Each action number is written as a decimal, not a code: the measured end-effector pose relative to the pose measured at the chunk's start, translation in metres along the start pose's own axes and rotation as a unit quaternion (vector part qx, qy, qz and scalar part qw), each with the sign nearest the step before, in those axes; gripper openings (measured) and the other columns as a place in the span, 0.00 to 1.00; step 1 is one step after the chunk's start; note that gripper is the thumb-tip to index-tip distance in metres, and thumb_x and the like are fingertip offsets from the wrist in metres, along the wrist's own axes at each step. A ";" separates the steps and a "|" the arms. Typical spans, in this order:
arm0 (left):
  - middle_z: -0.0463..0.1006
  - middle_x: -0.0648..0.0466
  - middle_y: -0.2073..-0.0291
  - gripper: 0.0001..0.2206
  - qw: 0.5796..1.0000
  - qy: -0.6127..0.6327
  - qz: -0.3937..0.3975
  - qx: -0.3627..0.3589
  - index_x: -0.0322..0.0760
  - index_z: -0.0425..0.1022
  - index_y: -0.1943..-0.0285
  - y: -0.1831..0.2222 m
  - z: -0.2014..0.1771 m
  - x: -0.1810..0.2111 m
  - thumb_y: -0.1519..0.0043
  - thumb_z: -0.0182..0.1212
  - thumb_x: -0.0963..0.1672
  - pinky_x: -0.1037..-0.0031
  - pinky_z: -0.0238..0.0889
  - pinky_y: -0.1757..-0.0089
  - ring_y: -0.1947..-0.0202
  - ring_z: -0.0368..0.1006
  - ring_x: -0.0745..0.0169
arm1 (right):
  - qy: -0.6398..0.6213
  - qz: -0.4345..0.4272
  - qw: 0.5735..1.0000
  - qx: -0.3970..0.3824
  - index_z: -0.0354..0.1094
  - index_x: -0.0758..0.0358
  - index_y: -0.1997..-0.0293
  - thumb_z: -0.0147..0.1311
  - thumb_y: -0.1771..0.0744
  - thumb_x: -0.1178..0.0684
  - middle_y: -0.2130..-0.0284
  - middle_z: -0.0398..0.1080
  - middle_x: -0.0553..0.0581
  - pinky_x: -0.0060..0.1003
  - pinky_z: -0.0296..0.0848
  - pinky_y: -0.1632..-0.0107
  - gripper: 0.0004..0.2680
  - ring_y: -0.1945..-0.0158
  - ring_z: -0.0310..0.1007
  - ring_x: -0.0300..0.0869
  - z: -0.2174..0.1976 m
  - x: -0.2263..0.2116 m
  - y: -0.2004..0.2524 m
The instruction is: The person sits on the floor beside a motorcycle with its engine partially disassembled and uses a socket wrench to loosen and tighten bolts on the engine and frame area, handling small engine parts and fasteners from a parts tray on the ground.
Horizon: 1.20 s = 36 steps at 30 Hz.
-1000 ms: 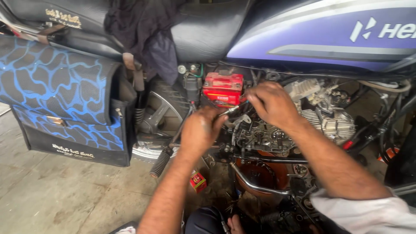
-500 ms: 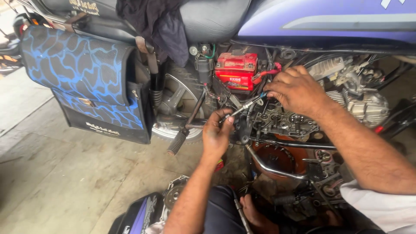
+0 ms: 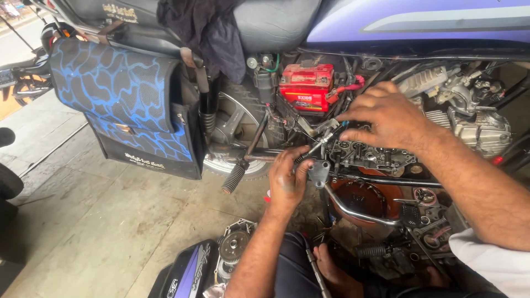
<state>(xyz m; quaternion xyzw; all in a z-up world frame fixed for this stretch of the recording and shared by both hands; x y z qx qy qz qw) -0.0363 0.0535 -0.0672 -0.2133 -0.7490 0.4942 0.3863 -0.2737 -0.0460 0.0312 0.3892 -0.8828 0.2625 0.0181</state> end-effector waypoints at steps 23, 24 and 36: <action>0.83 0.50 0.58 0.12 0.995 0.033 0.082 0.037 0.33 0.74 0.54 -0.014 -0.004 0.032 0.41 0.73 0.40 0.67 0.75 0.49 0.54 0.81 0.56 | 0.160 0.095 0.926 -0.330 0.81 0.49 0.62 0.45 0.33 0.23 0.67 0.77 0.46 0.41 0.57 0.40 0.23 0.53 0.71 0.37 -0.013 -0.058 0.001; 0.83 0.50 0.58 0.12 0.995 0.037 0.084 0.035 0.33 0.74 0.54 -0.011 -0.006 0.028 0.41 0.73 0.40 0.67 0.75 0.49 0.54 0.81 0.56 | 0.160 0.100 0.925 -0.330 0.81 0.49 0.62 0.45 0.33 0.23 0.67 0.77 0.46 0.41 0.57 0.40 0.23 0.53 0.71 0.37 -0.002 -0.053 0.004; 0.83 0.51 0.58 0.14 0.899 0.244 -0.363 0.016 0.28 0.76 0.46 0.188 -0.038 -0.046 0.41 0.65 0.34 0.79 0.71 0.55 0.58 0.78 0.69 | 0.098 -0.107 0.982 0.121 0.76 0.48 0.46 0.57 0.36 0.35 0.59 0.75 0.52 0.51 0.59 0.34 0.17 0.48 0.71 0.45 0.017 -0.019 0.003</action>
Point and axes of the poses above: each hand's wrist, its own y-axis away from the middle knuckle, its own z-axis out of the palm, x = y × z, the point moved 1 cm from there along -y, towards the middle knuckle
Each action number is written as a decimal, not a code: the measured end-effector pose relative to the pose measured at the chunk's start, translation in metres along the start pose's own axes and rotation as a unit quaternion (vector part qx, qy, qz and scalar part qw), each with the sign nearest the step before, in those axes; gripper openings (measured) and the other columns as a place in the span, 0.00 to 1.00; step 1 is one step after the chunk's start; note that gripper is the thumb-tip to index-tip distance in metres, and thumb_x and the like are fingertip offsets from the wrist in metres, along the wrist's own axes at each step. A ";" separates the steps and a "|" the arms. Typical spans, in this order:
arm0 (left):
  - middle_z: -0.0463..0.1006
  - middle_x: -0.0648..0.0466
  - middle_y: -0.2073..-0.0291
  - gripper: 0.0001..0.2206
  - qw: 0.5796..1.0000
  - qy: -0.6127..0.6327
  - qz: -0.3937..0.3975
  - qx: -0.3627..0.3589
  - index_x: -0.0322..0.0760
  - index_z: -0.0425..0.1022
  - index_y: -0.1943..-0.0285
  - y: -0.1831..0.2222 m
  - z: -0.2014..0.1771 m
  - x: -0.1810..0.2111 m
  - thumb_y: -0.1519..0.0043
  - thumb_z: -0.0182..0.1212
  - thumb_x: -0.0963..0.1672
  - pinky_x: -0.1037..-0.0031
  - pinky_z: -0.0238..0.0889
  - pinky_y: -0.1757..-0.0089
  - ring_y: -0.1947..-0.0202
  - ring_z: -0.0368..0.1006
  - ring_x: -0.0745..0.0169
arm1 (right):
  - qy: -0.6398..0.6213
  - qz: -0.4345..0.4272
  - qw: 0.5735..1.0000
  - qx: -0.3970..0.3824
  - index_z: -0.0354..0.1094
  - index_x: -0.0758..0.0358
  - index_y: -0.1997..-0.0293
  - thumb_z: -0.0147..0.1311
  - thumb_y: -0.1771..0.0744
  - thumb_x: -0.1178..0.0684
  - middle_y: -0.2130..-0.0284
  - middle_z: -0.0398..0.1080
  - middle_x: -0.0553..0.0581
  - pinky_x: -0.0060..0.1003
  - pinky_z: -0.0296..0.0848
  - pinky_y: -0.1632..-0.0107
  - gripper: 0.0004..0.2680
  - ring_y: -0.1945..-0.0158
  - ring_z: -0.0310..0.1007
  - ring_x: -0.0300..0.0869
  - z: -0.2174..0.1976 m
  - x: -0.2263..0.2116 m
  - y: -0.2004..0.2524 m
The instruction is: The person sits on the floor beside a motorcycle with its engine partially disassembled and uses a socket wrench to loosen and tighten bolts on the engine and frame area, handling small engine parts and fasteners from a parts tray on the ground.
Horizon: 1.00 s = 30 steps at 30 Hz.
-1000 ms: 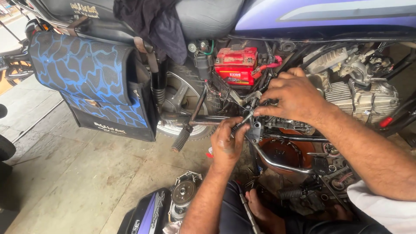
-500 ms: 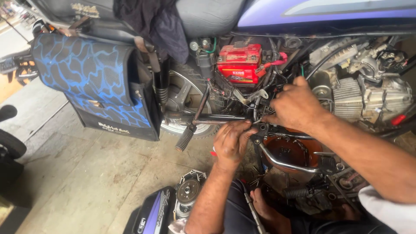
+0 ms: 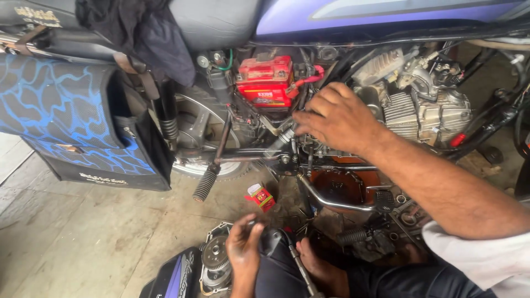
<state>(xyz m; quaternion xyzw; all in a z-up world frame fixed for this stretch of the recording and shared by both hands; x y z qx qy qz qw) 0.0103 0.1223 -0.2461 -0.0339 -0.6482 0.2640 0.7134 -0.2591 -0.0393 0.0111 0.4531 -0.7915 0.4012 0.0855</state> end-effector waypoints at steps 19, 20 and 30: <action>0.85 0.40 0.56 0.14 0.982 0.010 -0.056 0.180 0.24 0.78 0.48 0.047 -0.132 -0.056 0.44 0.64 0.32 0.71 0.73 0.53 0.58 0.81 0.59 | 0.109 0.221 0.968 0.046 0.73 0.61 0.50 0.57 0.30 0.49 0.54 0.75 0.57 0.46 0.68 0.38 0.08 0.45 0.73 0.47 0.062 0.016 -0.067; 0.85 0.39 0.56 0.15 0.982 0.002 -0.064 0.179 0.25 0.78 0.48 0.048 -0.135 -0.063 0.44 0.64 0.32 0.71 0.72 0.53 0.58 0.81 0.59 | 0.161 0.197 0.961 0.104 0.73 0.59 0.45 0.58 0.34 0.53 0.44 0.74 0.55 0.45 0.64 0.29 0.12 0.35 0.70 0.46 0.061 0.012 -0.063; 0.85 0.39 0.57 0.13 0.987 0.054 -0.021 0.153 0.25 0.77 0.50 0.045 -0.156 -0.138 0.44 0.66 0.34 0.70 0.76 0.56 0.60 0.83 0.58 | 0.131 0.221 0.965 -0.046 0.56 0.67 0.32 0.43 0.29 0.45 0.24 0.48 0.64 0.52 0.50 0.28 0.19 0.23 0.50 0.50 0.064 0.021 -0.037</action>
Point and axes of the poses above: each hand's wrist, its own y-axis away from the middle knuckle, its own z-axis out of the palm, x = y × z, the point moved 1 cm from there along -y, towards the middle knuckle
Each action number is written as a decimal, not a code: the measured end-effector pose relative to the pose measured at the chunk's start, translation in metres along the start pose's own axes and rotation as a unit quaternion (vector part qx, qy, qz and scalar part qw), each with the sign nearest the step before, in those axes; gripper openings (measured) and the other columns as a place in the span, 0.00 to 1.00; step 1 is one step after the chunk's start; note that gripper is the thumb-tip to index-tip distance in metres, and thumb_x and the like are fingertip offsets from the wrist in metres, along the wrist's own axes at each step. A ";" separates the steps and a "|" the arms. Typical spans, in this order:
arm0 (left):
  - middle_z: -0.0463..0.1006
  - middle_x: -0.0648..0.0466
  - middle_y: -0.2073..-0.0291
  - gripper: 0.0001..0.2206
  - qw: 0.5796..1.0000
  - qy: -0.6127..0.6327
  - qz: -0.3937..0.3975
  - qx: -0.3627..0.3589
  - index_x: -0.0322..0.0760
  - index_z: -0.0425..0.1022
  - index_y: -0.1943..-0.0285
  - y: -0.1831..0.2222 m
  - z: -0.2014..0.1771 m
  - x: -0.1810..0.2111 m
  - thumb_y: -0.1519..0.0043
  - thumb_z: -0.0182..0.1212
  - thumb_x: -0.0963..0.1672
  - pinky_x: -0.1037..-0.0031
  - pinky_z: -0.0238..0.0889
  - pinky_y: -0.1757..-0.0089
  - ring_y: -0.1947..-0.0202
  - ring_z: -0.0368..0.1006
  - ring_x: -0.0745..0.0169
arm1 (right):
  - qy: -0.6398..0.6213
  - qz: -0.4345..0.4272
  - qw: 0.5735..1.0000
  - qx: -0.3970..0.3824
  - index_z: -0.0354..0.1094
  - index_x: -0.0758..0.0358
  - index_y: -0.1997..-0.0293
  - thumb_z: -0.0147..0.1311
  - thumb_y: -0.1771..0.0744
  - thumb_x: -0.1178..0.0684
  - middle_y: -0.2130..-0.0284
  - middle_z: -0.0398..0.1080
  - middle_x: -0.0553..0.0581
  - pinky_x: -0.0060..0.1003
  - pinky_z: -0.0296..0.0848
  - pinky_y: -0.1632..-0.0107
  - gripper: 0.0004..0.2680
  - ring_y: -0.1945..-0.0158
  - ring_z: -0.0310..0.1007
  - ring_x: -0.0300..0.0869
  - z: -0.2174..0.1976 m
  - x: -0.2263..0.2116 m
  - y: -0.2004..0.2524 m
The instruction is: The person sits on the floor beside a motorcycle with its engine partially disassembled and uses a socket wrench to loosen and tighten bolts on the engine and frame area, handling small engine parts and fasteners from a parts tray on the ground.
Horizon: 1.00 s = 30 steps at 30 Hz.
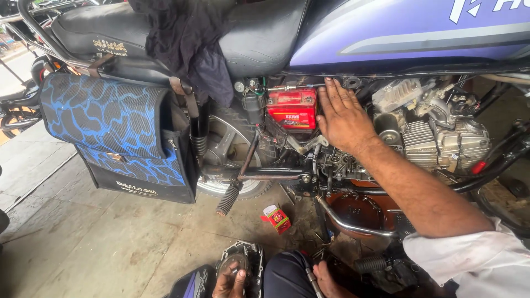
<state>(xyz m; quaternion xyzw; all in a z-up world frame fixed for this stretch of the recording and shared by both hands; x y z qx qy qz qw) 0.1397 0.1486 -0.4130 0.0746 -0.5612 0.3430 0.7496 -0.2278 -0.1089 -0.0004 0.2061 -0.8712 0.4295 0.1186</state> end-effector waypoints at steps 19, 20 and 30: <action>0.85 0.38 0.55 0.13 1.000 -0.022 -0.010 0.000 0.22 0.78 0.50 0.030 -0.020 0.009 0.45 0.66 0.34 0.67 0.73 0.50 0.53 0.82 0.55 | 0.057 0.021 0.958 -0.281 0.35 0.74 0.23 0.30 0.33 0.21 0.29 0.47 0.74 0.57 0.60 0.35 0.40 0.31 0.55 0.61 -0.065 -0.016 -0.035; 0.86 0.35 0.57 0.14 0.999 -0.029 -0.014 0.013 0.21 0.79 0.49 0.031 -0.030 -0.001 0.45 0.67 0.33 0.66 0.72 0.52 0.56 0.81 0.53 | 0.069 0.024 0.948 -0.310 0.35 0.75 0.23 0.31 0.33 0.21 0.29 0.47 0.76 0.57 0.60 0.35 0.41 0.33 0.58 0.62 -0.070 -0.018 -0.037; 0.89 0.40 0.64 0.15 0.982 -0.146 0.063 -0.104 0.28 0.78 0.47 0.013 -0.081 -0.064 0.44 0.69 0.35 0.71 0.75 0.54 0.61 0.85 0.59 | 0.031 0.077 0.950 -0.302 0.35 0.84 0.26 0.31 0.31 0.22 0.27 0.34 0.81 0.63 0.46 0.29 0.41 0.26 0.39 0.71 -0.041 -0.024 -0.022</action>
Point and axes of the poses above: each hand's wrist, its own y-axis away from the middle knuckle, its own z-axis out of the palm, x = y × z, the point moved 1 cm from there along -y, towards the middle knuckle
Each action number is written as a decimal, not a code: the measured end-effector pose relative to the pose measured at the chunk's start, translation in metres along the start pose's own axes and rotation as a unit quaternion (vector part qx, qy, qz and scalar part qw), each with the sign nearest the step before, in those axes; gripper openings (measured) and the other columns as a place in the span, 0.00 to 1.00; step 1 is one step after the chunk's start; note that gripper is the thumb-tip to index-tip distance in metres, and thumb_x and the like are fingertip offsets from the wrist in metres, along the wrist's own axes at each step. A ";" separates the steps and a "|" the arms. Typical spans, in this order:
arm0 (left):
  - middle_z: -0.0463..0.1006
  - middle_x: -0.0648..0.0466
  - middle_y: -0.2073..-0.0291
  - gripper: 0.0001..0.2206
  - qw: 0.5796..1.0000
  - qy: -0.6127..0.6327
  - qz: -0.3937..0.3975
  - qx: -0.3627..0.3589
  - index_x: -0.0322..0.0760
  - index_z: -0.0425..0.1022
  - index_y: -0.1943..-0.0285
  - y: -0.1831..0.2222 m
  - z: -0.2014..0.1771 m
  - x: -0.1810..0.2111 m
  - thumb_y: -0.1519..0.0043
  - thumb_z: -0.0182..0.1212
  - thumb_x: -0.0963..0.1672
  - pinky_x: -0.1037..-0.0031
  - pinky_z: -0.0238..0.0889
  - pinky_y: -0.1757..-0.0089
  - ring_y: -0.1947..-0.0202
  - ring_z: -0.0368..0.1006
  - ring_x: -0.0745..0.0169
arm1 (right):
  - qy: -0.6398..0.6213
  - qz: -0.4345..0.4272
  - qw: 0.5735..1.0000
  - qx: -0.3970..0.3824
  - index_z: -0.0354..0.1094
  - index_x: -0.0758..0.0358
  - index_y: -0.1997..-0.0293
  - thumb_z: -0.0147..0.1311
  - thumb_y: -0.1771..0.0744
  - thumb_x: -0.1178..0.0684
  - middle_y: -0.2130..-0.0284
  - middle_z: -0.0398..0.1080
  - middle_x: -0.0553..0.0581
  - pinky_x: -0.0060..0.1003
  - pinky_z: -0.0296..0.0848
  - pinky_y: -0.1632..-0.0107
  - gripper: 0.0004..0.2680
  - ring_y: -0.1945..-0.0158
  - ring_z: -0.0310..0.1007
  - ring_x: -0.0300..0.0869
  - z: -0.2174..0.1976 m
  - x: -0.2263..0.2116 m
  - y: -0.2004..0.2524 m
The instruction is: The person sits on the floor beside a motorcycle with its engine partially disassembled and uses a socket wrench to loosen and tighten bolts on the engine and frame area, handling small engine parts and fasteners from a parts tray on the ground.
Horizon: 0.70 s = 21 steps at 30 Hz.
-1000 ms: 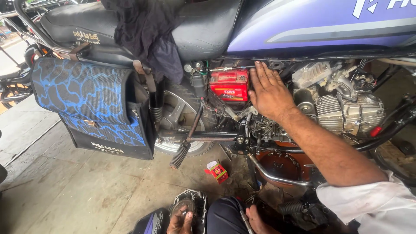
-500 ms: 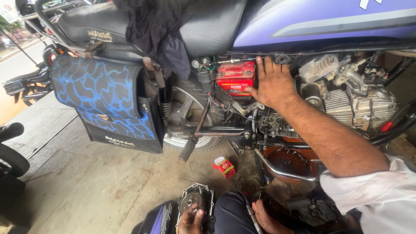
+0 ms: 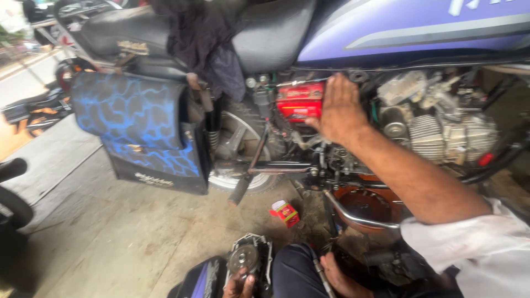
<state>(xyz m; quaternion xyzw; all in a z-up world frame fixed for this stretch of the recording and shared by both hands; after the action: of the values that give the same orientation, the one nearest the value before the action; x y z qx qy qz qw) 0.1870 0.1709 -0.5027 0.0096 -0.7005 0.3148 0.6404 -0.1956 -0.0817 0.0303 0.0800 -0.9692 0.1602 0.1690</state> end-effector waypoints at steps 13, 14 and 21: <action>0.86 0.47 0.60 0.16 0.974 -0.115 -0.164 -0.108 0.32 0.81 0.47 -0.024 0.177 0.226 0.44 0.70 0.39 0.75 0.72 0.58 0.62 0.80 0.65 | -0.593 -0.051 0.796 0.109 0.68 0.67 0.38 0.55 0.32 0.51 0.44 0.73 0.64 0.41 0.72 0.39 0.16 0.40 0.75 0.51 0.166 0.082 0.271; 0.87 0.49 0.60 0.15 0.965 -0.150 -0.122 -0.179 0.33 0.82 0.49 -0.027 0.199 0.239 0.45 0.71 0.40 0.76 0.73 0.58 0.62 0.82 0.66 | -0.652 0.007 0.756 0.045 0.73 0.66 0.41 0.54 0.32 0.53 0.51 0.81 0.60 0.38 0.77 0.44 0.13 0.47 0.82 0.46 0.203 0.085 0.298; 0.84 0.43 0.59 0.16 0.918 -0.220 -0.093 -0.318 0.38 0.82 0.52 -0.001 0.355 0.153 0.47 0.74 0.46 0.65 0.72 0.57 0.59 0.81 0.49 | -0.810 0.267 0.521 -0.003 0.71 0.74 0.44 0.49 0.29 0.52 0.58 0.80 0.66 0.43 0.80 0.54 0.13 0.59 0.82 0.49 0.385 0.105 0.432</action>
<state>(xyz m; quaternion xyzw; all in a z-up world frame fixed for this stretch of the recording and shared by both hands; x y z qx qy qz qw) -0.1561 0.0686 -0.3573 -0.0601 -0.8827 0.0042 0.4660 -0.4999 0.1823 -0.3984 -0.0882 -0.6641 0.0609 -0.7399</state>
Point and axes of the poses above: each hand's wrist, its own y-axis away from the middle knuckle, its own z-axis out of the palm, x = y × z, the point moved 1 cm from there along -y, towards the middle knuckle
